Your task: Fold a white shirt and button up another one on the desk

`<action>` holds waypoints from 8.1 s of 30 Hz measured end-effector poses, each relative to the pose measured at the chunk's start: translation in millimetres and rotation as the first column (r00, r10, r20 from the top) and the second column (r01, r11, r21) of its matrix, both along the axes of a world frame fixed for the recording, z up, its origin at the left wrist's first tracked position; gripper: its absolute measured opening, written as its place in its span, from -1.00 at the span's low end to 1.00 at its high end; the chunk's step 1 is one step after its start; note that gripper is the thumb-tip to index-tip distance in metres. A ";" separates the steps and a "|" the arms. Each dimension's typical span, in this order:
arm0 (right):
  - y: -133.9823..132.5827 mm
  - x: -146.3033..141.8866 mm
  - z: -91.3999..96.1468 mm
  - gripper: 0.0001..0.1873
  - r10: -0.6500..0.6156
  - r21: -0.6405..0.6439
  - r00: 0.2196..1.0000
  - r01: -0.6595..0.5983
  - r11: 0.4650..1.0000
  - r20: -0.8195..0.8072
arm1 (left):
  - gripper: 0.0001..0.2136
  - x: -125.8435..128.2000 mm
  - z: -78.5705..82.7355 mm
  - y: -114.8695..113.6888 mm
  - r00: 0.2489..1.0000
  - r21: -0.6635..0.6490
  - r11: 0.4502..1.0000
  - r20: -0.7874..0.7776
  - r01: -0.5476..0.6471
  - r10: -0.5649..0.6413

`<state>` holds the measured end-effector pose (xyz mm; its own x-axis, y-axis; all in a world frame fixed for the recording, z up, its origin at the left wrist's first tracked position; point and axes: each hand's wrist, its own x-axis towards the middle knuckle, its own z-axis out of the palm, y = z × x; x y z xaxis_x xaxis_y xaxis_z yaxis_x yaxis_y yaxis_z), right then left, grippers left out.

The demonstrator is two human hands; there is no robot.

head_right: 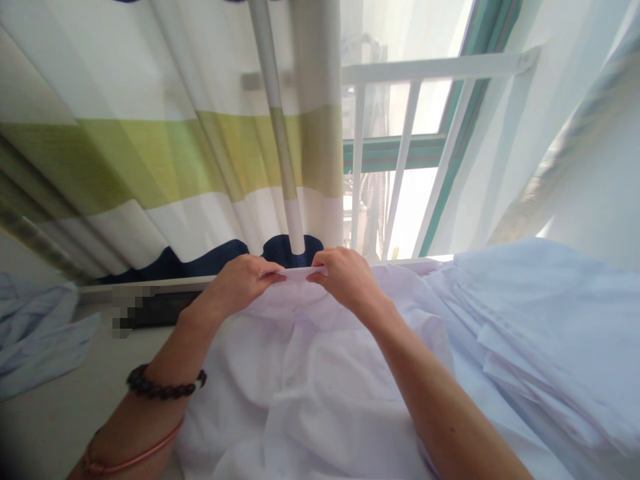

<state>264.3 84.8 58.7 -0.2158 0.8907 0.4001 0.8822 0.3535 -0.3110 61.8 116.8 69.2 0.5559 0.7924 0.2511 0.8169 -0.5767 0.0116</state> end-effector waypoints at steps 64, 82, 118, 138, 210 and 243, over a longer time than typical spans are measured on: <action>1.7 15.2 1.9 -0.84 -0.140 -0.083 0.990 0.138 0.987 -0.016 | -0.73 -18.7 8.1 2.4 0.961 -0.011 0.967 0.106 -0.255 0.254; 5.1 20.4 3.5 -0.65 -0.258 -0.038 0.965 0.260 0.965 0.051 | -0.82 -23.1 1.9 10.2 0.923 -0.036 0.984 0.342 -0.177 0.178; -2.6 28.7 14.4 -0.70 -0.193 -0.242 0.951 0.133 0.961 -0.241 | -0.82 -30.8 7.2 8.1 0.894 -0.330 0.922 0.322 -0.204 0.313; 0.3 21.7 10.2 -0.69 -0.151 -0.191 0.980 0.125 0.974 -0.130 | -0.84 -22.0 2.5 3.1 0.977 -0.368 0.923 0.126 -0.116 0.174; 95.7 -8.6 -20.7 -0.68 -0.163 -0.201 0.561 -0.006 0.980 -0.812 | -0.70 18.3 -21.0 84.7 0.362 -0.421 0.907 0.842 -0.023 0.400; 55.1 -20.4 -101.3 -0.56 -0.050 0.145 0.991 0.032 0.989 0.121 | -0.65 -12.0 -50.7 42.7 0.956 -0.047 0.961 0.096 -0.273 0.276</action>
